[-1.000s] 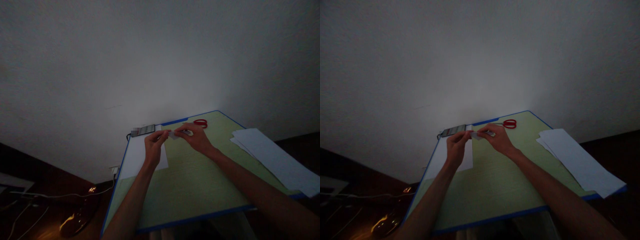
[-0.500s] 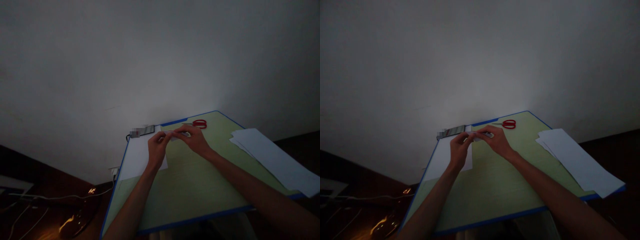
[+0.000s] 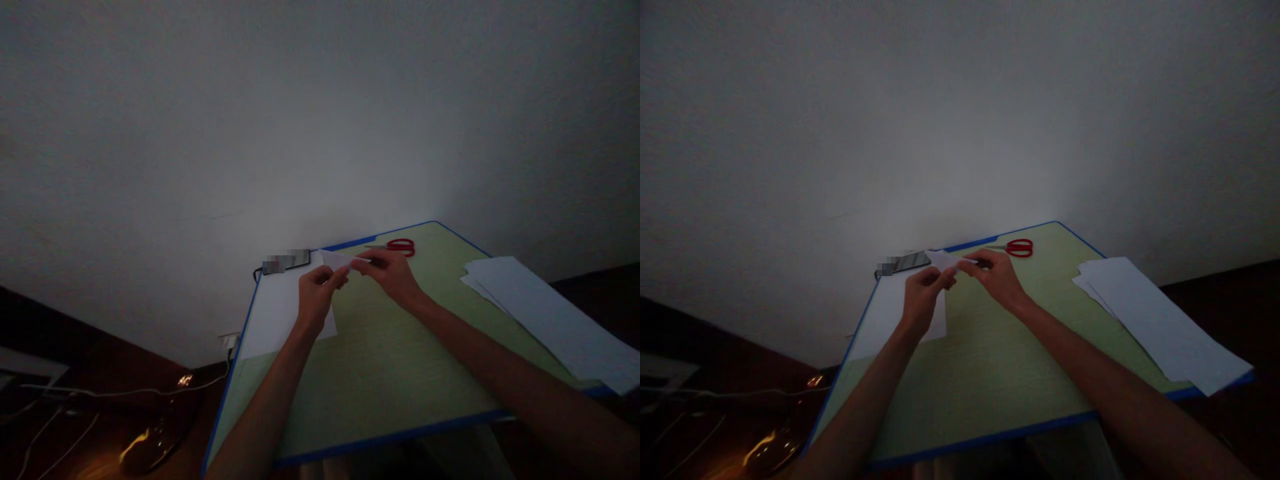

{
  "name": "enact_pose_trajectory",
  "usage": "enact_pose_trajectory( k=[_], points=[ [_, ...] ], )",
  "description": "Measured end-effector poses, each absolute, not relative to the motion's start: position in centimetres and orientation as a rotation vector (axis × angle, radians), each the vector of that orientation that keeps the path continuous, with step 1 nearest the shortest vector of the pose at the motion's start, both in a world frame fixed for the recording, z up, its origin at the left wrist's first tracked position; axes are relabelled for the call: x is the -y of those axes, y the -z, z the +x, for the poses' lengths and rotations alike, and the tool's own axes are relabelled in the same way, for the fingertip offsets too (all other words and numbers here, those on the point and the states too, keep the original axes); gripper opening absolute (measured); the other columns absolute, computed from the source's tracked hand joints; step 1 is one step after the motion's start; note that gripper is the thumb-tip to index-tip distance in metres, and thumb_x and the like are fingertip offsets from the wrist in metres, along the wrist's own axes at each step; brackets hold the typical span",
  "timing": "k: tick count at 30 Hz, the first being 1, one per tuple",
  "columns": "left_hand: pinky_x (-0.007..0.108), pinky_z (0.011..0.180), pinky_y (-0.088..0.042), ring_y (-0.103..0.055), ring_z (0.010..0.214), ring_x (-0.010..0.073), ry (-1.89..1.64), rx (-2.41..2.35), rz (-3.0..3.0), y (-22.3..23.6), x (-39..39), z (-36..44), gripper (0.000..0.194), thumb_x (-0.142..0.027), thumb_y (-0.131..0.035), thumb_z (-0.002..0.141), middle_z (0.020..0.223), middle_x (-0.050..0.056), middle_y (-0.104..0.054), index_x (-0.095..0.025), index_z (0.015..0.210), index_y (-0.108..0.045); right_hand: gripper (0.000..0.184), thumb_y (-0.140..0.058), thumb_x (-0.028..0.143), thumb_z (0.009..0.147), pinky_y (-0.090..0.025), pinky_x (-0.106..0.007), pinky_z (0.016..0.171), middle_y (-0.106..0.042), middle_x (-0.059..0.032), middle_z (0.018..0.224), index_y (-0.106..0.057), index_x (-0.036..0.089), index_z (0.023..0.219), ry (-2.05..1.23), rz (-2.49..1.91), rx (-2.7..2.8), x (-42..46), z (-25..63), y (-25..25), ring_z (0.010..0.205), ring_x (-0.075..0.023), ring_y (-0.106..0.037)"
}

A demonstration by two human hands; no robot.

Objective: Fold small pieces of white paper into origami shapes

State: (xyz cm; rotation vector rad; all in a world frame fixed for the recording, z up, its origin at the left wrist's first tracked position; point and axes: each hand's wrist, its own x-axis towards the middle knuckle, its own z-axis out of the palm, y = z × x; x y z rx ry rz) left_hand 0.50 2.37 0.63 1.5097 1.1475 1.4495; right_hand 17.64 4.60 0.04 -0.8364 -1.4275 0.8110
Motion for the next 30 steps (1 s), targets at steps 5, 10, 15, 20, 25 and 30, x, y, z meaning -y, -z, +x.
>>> enact_pose_trajectory(
  k=[5, 10, 15, 20, 25, 30],
  points=[
    [0.028, 0.062, -0.044, -0.058, 0.06, 0.0139, -1.512, -1.147, 1.41, -0.7, -2.3, 0.6, 0.037, -0.049, -0.083, 0.072, 0.064, 0.005, -0.069, -0.016, 0.061, -0.07, 0.036, -0.085, 0.052, 0.069, -0.051, -0.03, 0.063, -0.073, -0.0019, 0.073, -0.075, 0.02, 0.083, -1.034, -0.797, 1.339, -4.4, 16.9, 0.2, 0.067, -0.0163, -0.064],
    [0.029, 0.063, -0.044, -0.058, 0.061, 0.0142, -1.525, -1.152, 1.379, -0.6, -2.1, 0.9, 0.038, -0.048, -0.084, 0.072, 0.063, 0.004, -0.068, -0.015, 0.061, -0.068, 0.04, -0.083, 0.057, 0.069, -0.05, -0.031, 0.063, -0.068, -0.0013, 0.067, -0.069, 0.02, 0.067, -1.033, -0.824, 1.304, -4.0, 16.3, 0.4, 0.063, -0.0157, -0.061],
    [0.028, 0.06, -0.041, -0.056, 0.059, 0.013, -1.526, -1.154, 1.389, -0.6, -1.9, 1.6, 0.038, -0.049, -0.083, 0.073, 0.062, 0.003, -0.067, -0.016, 0.061, -0.068, 0.037, -0.079, 0.053, 0.077, -0.051, -0.031, 0.067, -0.064, -0.0006, 0.066, -0.068, 0.02, 0.066, -0.989, -0.805, 1.225, -4.2, 16.3, 0.5, 0.065, -0.0153, -0.06],
    [0.028, 0.061, -0.041, -0.056, 0.059, 0.014, -1.524, -1.158, 1.383, -0.5, -1.9, 1.7, 0.04, -0.05, -0.082, 0.073, 0.062, 0.004, -0.067, -0.016, 0.058, -0.065, 0.032, -0.088, 0.045, 0.066, -0.052, -0.031, 0.068, -0.065, -0.0007, 0.069, -0.07, 0.02, 0.067, -1.008, -0.811, 1.059, -4.8, 16.2, 0.9, 0.066, -0.0154, -0.06],
    [0.028, 0.061, -0.041, -0.055, 0.058, 0.0135, -1.517, -1.152, 1.364, -0.1, -2.0, 1.7, 0.041, -0.052, -0.081, 0.074, 0.061, 0.004, -0.067, -0.016, 0.059, -0.068, 0.029, -0.087, 0.044, 0.069, -0.054, -0.032, 0.07, -0.067, -0.0014, 0.071, -0.071, 0.02, 0.07, -1.068, -0.782, 0.998, -5.0, 16.0, 1.3, 0.068, -0.0153, -0.061],
    [0.028, 0.066, -0.041, -0.055, 0.062, 0.0135, -1.52, -1.091, 1.315, 0.3, -2.3, 1.1, 0.045, -0.054, -0.075, 0.081, 0.063, 0.005, -0.066, -0.014, 0.062, -0.069, 0.031, -0.079, 0.05, 0.076, -0.053, -0.029, 0.069, -0.07, -0.0044, 0.076, -0.074, 0.019, 0.075, -1.078, -0.775, 0.901, -5.5, 16.7, 1.5, 0.071, -0.0151, -0.062]
  ],
)
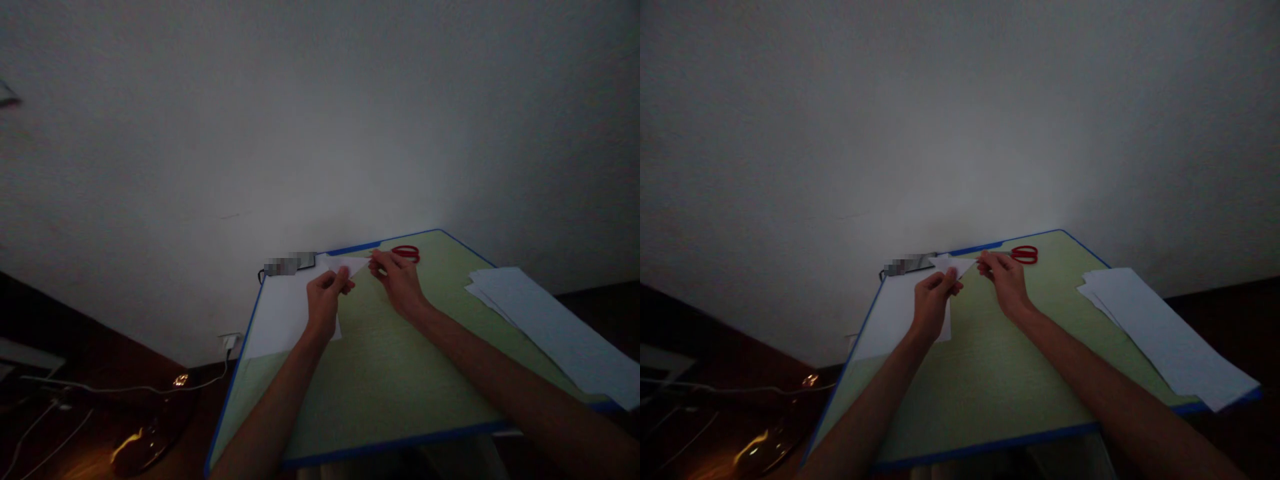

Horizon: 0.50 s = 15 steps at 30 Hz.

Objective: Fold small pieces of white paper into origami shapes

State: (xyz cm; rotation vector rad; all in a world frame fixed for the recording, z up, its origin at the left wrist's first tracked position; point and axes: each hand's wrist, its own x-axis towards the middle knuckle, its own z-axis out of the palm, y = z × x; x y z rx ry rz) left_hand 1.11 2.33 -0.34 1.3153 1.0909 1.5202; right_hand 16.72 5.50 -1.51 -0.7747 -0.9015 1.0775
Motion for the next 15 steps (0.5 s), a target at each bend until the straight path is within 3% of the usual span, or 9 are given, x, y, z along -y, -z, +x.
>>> enact_pose_trajectory(
  k=[5, 7, 9, 12, 15],
  points=[
    [0.026, 0.065, -0.04, -0.054, 0.062, 0.0128, -1.573, -1.189, 1.357, -0.1, -2.7, 0.2, 0.044, -0.052, -0.077, 0.078, 0.062, 0.003, -0.064, -0.015, 0.061, -0.063, 0.038, -0.072, 0.056, 0.082, -0.051, -0.03, 0.074, -0.072, -0.0057, 0.083, -0.078, 0.019, 0.086, -0.968, -0.882, 1.023, -5.7, 18.1, 1.2, 0.075, -0.0156, -0.062],
    [0.026, 0.062, -0.038, -0.053, 0.06, 0.0125, -1.486, -1.215, 1.426, 0.0, -2.6, 0.2, 0.045, -0.052, -0.079, 0.075, 0.059, 0.001, -0.061, -0.015, 0.059, -0.06, 0.042, -0.068, 0.058, 0.084, -0.051, -0.031, 0.073, -0.073, -0.0059, 0.09, -0.078, 0.021, 0.1, -0.988, -0.912, 1.212, -5.3, 18.2, 1.3, 0.08, -0.0178, -0.065],
    [0.026, 0.061, -0.037, -0.053, 0.06, 0.0128, -1.376, -1.187, 1.442, 0.3, -2.6, 0.3, 0.045, -0.054, -0.078, 0.075, 0.059, 0.0, -0.06, -0.015, 0.061, -0.061, 0.044, -0.078, 0.053, 0.076, -0.052, -0.032, 0.076, -0.074, -0.0057, 0.097, -0.076, 0.021, 0.107, -1.056, -0.871, 1.435, -5.0, 17.9, 1.8, 0.085, -0.0197, -0.066],
    [0.025, 0.059, -0.036, -0.051, 0.06, 0.012, -1.263, -1.173, 1.478, 1.1, -2.7, 0.4, 0.042, -0.053, -0.08, 0.073, 0.062, 0.0, -0.061, -0.014, 0.07, -0.068, 0.038, -0.075, 0.051, 0.08, -0.051, -0.032, 0.075, -0.074, -0.0055, 0.094, -0.074, 0.018, 0.099, -1.153, -0.842, 1.554, -4.8, 17.7, 2.8, 0.084, -0.0206, -0.067],
    [0.027, 0.062, -0.041, -0.055, 0.063, 0.0136, -1.238, -1.182, 1.502, 1.4, -2.9, 0.4, 0.04, -0.052, -0.076, 0.078, 0.067, 0.003, -0.065, -0.013, 0.075, -0.07, 0.038, -0.066, 0.054, 0.085, -0.048, -0.031, 0.071, -0.069, -0.0033, 0.074, -0.073, 0.016, 0.08, -1.07, -0.923, 1.515, -4.8, 18.1, 3.4, 0.072, -0.0183, -0.062]
  ],
)
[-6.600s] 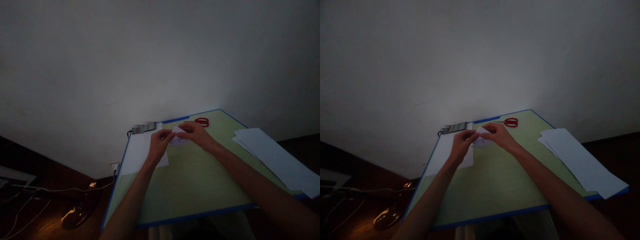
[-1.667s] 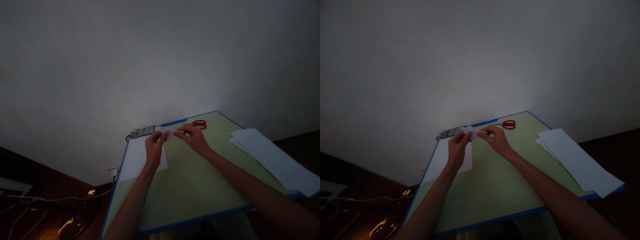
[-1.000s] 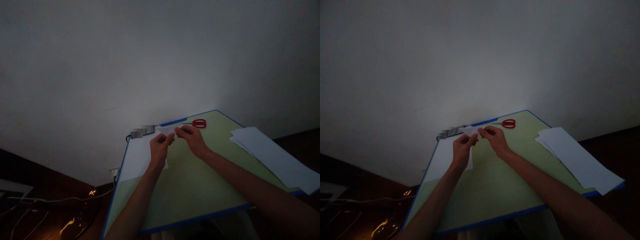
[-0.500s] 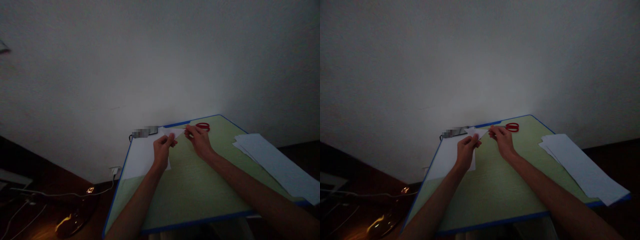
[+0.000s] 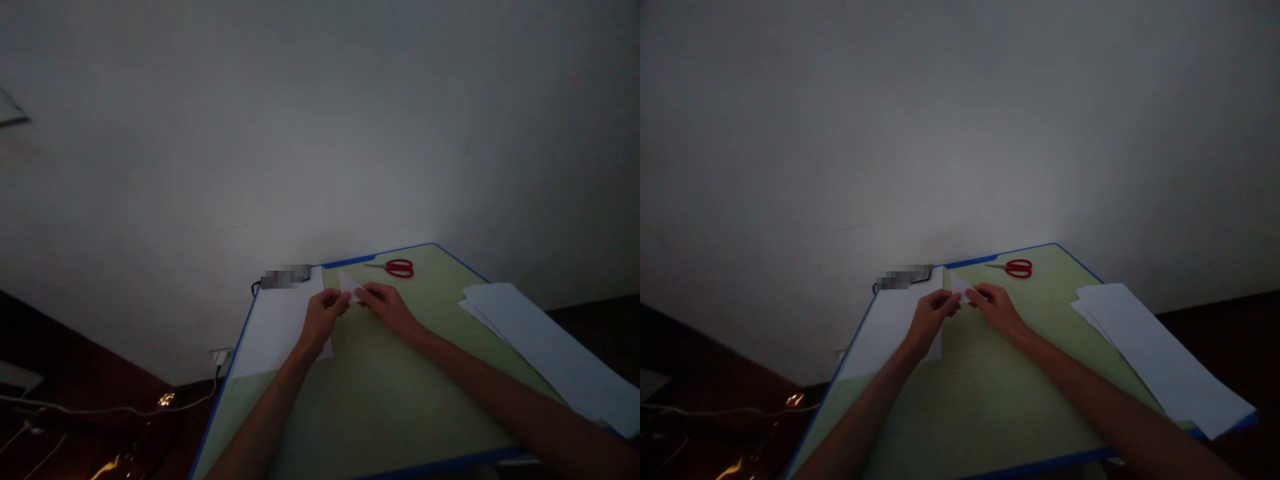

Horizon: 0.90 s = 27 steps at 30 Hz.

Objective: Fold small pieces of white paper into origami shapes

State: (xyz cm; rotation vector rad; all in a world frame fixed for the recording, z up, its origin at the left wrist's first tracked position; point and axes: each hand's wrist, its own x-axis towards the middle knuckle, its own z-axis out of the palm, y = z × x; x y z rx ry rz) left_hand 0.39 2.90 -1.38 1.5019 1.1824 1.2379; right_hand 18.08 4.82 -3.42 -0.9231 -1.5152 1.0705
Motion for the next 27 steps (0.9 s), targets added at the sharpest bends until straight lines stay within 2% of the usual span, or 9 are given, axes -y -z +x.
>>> enact_pose_trajectory(
  k=[5, 8, 12, 16, 27],
  points=[
    [0.03, 0.069, -0.049, -0.063, 0.072, 0.0169, -1.344, -1.18, 1.457, 1.3, -3.0, 0.4, 0.034, -0.045, -0.077, 0.077, 0.079, 0.006, -0.071, -0.014, 0.088, -0.072, 0.035, -0.072, 0.051, 0.079, -0.044, -0.03, 0.069, -0.068, -0.0024, 0.07, -0.072, 0.016, 0.074, -1.162, -0.967, 1.535, -4.7, 18.8, 3.2, 0.068, -0.0164, -0.059],
    [0.029, 0.066, -0.048, -0.061, 0.069, 0.0163, -1.343, -1.189, 1.47, 1.3, -2.9, 0.4, 0.029, -0.041, -0.076, 0.077, 0.076, 0.005, -0.071, -0.014, 0.083, -0.073, 0.032, -0.074, 0.048, 0.076, -0.042, -0.03, 0.065, -0.068, -0.0023, 0.07, -0.072, 0.016, 0.073, -1.211, -0.959, 1.566, -4.6, 18.3, 3.1, 0.066, -0.0159, -0.058],
    [0.028, 0.066, -0.044, -0.058, 0.068, 0.0155, -1.236, -1.177, 1.584, 1.2, -2.8, 0.2, 0.022, -0.036, -0.072, 0.079, 0.072, 0.004, -0.068, -0.014, 0.077, -0.074, 0.033, -0.079, 0.047, 0.072, -0.044, -0.03, 0.066, -0.07, -0.0022, 0.078, -0.072, 0.018, 0.085, -1.221, -0.924, 1.439, -4.6, 18.0, 3.0, 0.069, -0.0161, -0.06],
    [0.029, 0.068, -0.044, -0.059, 0.071, 0.0162, -1.187, -1.184, 1.615, 1.1, -2.6, 0.3, 0.02, -0.034, -0.069, 0.08, 0.074, 0.004, -0.068, -0.015, 0.076, -0.073, 0.035, -0.083, 0.048, 0.067, -0.044, -0.03, 0.066, -0.068, -0.0008, 0.074, -0.069, 0.018, 0.08, -1.291, -0.898, 1.383, -4.6, 18.1, 3.2, 0.069, -0.0161, -0.059],
    [0.029, 0.07, -0.044, -0.059, 0.073, 0.0156, -1.135, -1.1, 1.561, 1.5, -2.8, 0.5, 0.025, -0.039, -0.076, 0.078, 0.077, 0.004, -0.068, -0.014, 0.079, -0.071, 0.035, -0.078, 0.051, 0.072, -0.039, -0.029, 0.065, -0.059, 0.0017, 0.068, -0.069, 0.018, 0.074, -1.259, -0.933, 1.33, -4.0, 17.7, 3.5, 0.067, -0.0148, -0.052]
  ],
)
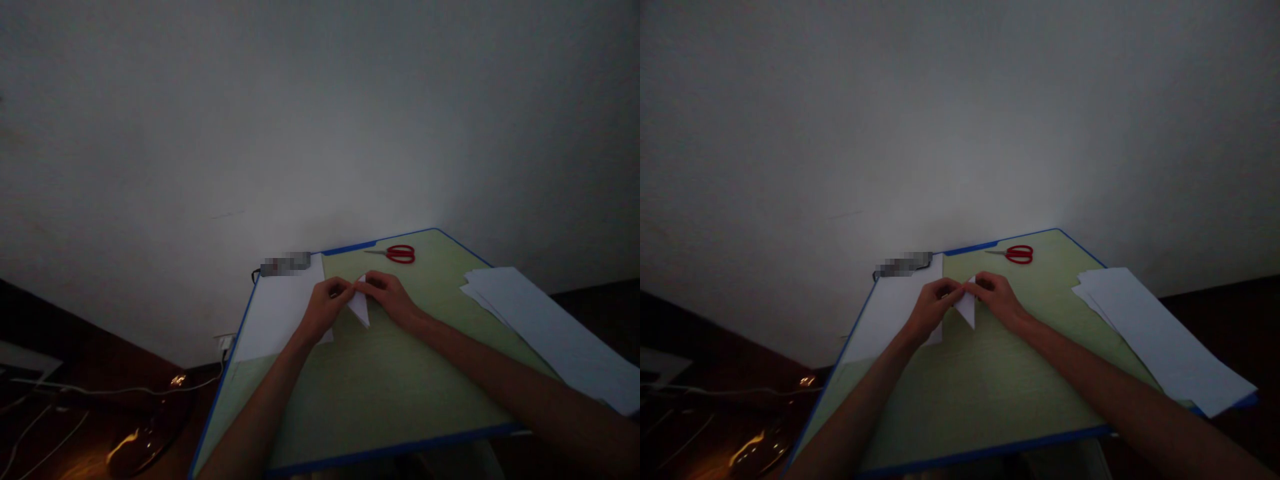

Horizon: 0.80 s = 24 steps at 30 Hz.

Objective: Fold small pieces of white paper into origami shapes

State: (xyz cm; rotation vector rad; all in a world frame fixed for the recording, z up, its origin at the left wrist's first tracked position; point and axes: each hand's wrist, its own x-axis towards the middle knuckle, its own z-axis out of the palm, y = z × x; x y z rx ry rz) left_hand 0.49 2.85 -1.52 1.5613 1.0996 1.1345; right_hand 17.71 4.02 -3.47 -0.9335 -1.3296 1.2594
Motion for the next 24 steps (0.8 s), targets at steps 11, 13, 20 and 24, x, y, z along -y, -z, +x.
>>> enact_pose_trajectory(
  k=[11, 13, 20, 24],
  points=[
    [0.027, 0.065, -0.044, -0.058, 0.07, 0.0148, -1.155, -1.112, 1.553, 1.5, -2.8, 0.9, 0.03, -0.044, -0.075, 0.077, 0.076, 0.004, -0.067, -0.014, 0.08, -0.07, 0.035, -0.07, 0.052, 0.08, -0.047, -0.031, 0.07, -0.066, -0.0022, 0.073, -0.071, 0.018, 0.073, -1.185, -0.923, 1.246, -4.1, 17.5, 3.4, 0.071, -0.0169, -0.058],
    [0.027, 0.064, -0.044, -0.058, 0.069, 0.015, -1.158, -1.137, 1.567, 1.5, -2.7, 1.0, 0.035, -0.048, -0.075, 0.079, 0.075, 0.004, -0.067, -0.014, 0.082, -0.07, 0.036, -0.068, 0.053, 0.082, -0.048, -0.032, 0.072, -0.067, -0.0038, 0.076, -0.072, 0.017, 0.075, -1.128, -0.922, 1.236, -4.3, 17.8, 3.5, 0.074, -0.0181, -0.06],
    [0.03, 0.071, -0.053, -0.062, 0.071, 0.0149, -1.187, -1.007, 1.261, 1.9, -2.3, 1.8, 0.04, -0.051, -0.081, 0.073, 0.076, 0.004, -0.066, -0.014, 0.078, -0.065, 0.036, -0.074, 0.053, 0.079, -0.053, -0.035, 0.076, -0.069, -0.0052, 0.081, -0.073, 0.017, 0.08, -1.119, -0.892, 1.088, -4.8, 18.0, 3.8, 0.076, -0.019, -0.063],
    [0.026, 0.063, -0.049, -0.059, 0.069, 0.0138, -1.351, -1.118, 1.299, 2.1, -2.6, 1.5, 0.039, -0.052, -0.076, 0.078, 0.074, 0.002, -0.063, -0.014, 0.081, -0.065, 0.032, -0.08, 0.049, 0.074, -0.053, -0.034, 0.076, -0.069, -0.0038, 0.077, -0.072, 0.018, 0.08, -1.166, -0.889, 1.144, -4.5, 17.8, 3.6, 0.074, -0.0181, -0.064]
  ],
)
